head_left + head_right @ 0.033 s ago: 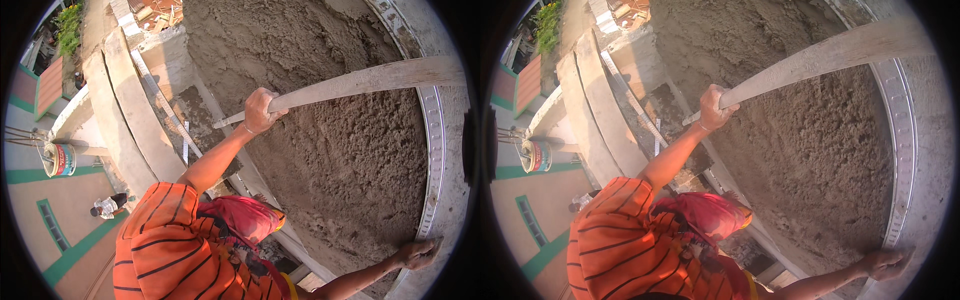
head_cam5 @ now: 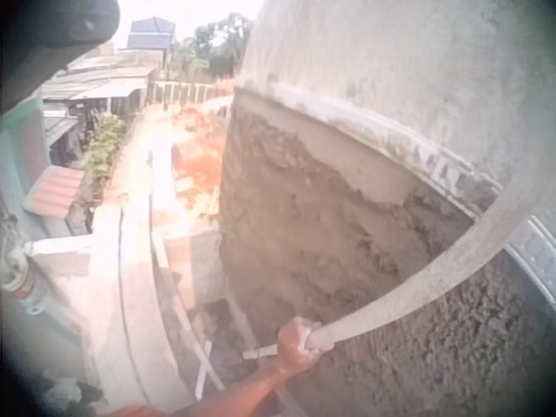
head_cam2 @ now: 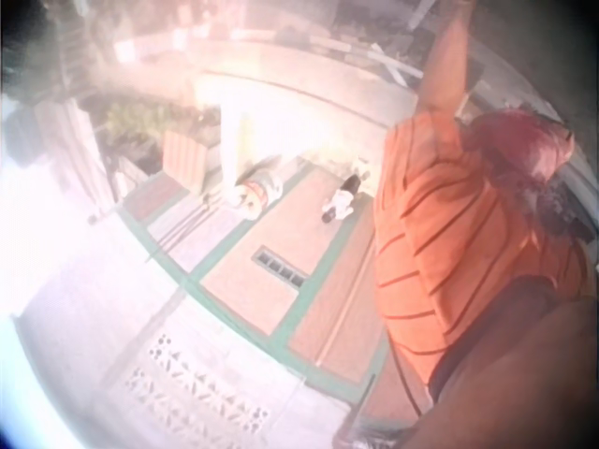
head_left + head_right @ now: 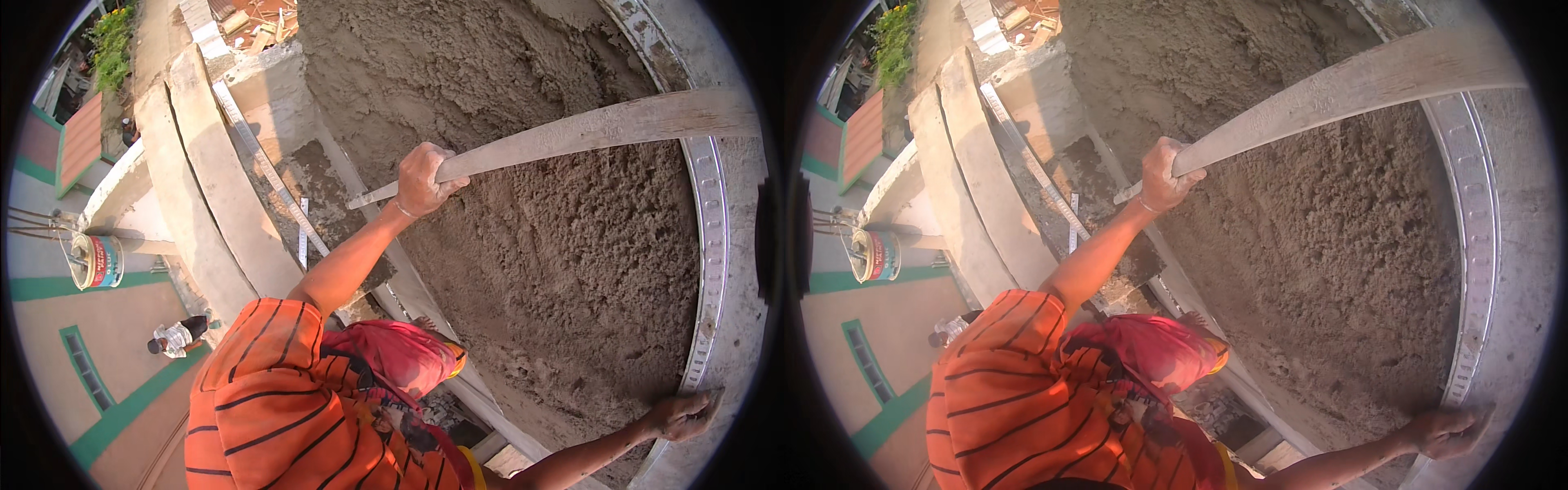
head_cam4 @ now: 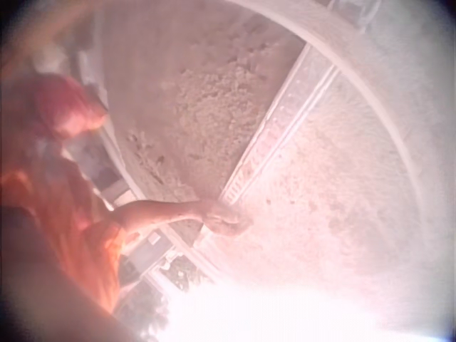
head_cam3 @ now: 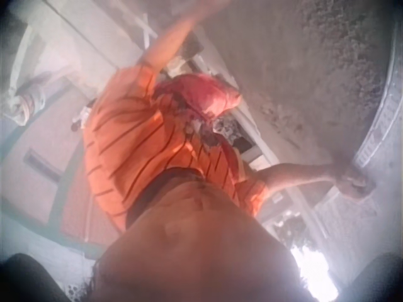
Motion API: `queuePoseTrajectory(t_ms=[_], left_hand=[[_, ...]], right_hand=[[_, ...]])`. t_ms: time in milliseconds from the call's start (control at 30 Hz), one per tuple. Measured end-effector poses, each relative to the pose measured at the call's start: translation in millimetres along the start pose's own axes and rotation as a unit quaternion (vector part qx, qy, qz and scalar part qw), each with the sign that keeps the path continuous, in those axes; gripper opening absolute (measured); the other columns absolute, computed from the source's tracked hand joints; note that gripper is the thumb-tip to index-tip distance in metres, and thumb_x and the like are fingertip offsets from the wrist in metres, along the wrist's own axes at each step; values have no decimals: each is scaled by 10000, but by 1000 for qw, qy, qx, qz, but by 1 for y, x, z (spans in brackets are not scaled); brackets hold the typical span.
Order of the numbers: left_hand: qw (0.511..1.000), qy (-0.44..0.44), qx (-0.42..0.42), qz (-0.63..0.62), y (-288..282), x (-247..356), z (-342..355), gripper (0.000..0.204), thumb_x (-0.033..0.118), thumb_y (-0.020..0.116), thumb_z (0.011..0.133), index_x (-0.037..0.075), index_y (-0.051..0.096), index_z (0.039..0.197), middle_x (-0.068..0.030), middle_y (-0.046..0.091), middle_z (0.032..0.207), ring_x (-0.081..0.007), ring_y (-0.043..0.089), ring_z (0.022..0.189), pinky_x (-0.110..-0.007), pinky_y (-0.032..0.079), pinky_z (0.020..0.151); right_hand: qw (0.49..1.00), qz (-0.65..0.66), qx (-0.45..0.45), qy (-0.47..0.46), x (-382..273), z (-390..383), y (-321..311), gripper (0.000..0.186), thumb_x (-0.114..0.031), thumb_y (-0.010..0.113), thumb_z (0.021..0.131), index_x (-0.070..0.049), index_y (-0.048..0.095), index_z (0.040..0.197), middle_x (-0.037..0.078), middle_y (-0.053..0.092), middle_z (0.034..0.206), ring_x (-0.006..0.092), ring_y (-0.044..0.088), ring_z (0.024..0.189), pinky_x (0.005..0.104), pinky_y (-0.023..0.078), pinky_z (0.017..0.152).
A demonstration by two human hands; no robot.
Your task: The person smooths wet cement on a curved wall using a long wooden straightedge, then scoops cement from a bucket with a trowel and applies it to the wall surface.
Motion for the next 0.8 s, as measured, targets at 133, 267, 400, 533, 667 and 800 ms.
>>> queuePoseTrajectory(t_ms=[133, 267, 400, 533, 667, 800], left_hand=[[996, 43, 44, 70, -11, -9, 20, 540, 557, 663, 811, 49, 518, 925, -102, 544, 796, -258, 570, 665, -365, 456, 564], [999, 38, 31, 25, 4, 7, 25, 514, 506, 695, 799, 46, 504, 924, -104, 545, 804, -273, 562, 668, -390, 454, 563], [999, -25, 41, 21, 0, 2, 8, 505, 510, 654, 840, 39, 490, 917, -119, 528, 798, -290, 562, 652, -387, 451, 566], [996, -75, 51, 27, -10, -20, -6, 483, 485, 636, 869, 31, 476, 911, -127, 503, 794, -305, 555, 664, -399, 439, 573], [992, -99, 67, 49, -13, -37, 17, 455, 447, 629, 888, 21, 472, 916, -137, 482, 798, -329, 539, 677, -409, 430, 593], [984, -137, 80, 76, -57, -93, 101, 436, 420, 651, 881, 12, 506, 932, -137, 550, 789, -321, 578, 723, -397, 459, 657]], right_hand=[[999, 32, -21, 39, 12, -14, 7, 398, -257, 482, 999, 93, 589, 1154, 118, 648, 956, 105, 482, 591, 245, 401, 495], [998, -12, 0, 65, 9, -8, -4, 364, -216, 472, 998, 87, 575, 1171, 126, 638, 1009, 129, 517, 680, 271, 435, 589], [998, -14, -7, 53, -7, 2, -4, 333, -179, 475, 988, 61, 564, 1202, 125, 617, 1080, 154, 523, 824, 292, 438, 722], [996, 19, -12, 89, -15, -7, 6, 320, -180, 490, 981, 39, 572, 1199, 118, 597, 1118, 167, 519, 871, 296, 432, 752], [997, 9, -20, 80, -13, -2, -3, 327, -191, 492, 981, 43, 572, 1195, 127, 601, 1111, 173, 522, 866, 298, 433, 753], [995, 18, -7, 94, -22, -7, 7, 338, -211, 491, 984, 47, 576, 1185, 146, 610, 1120, 202, 566, 910, 310, 463, 776]])
Point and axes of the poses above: each hand's wrist, its own z-axis towards the middle knuckle, its own y-axis out of the palm, x = y × z, the point moved 7 cm from there along z, towards the middle knuckle
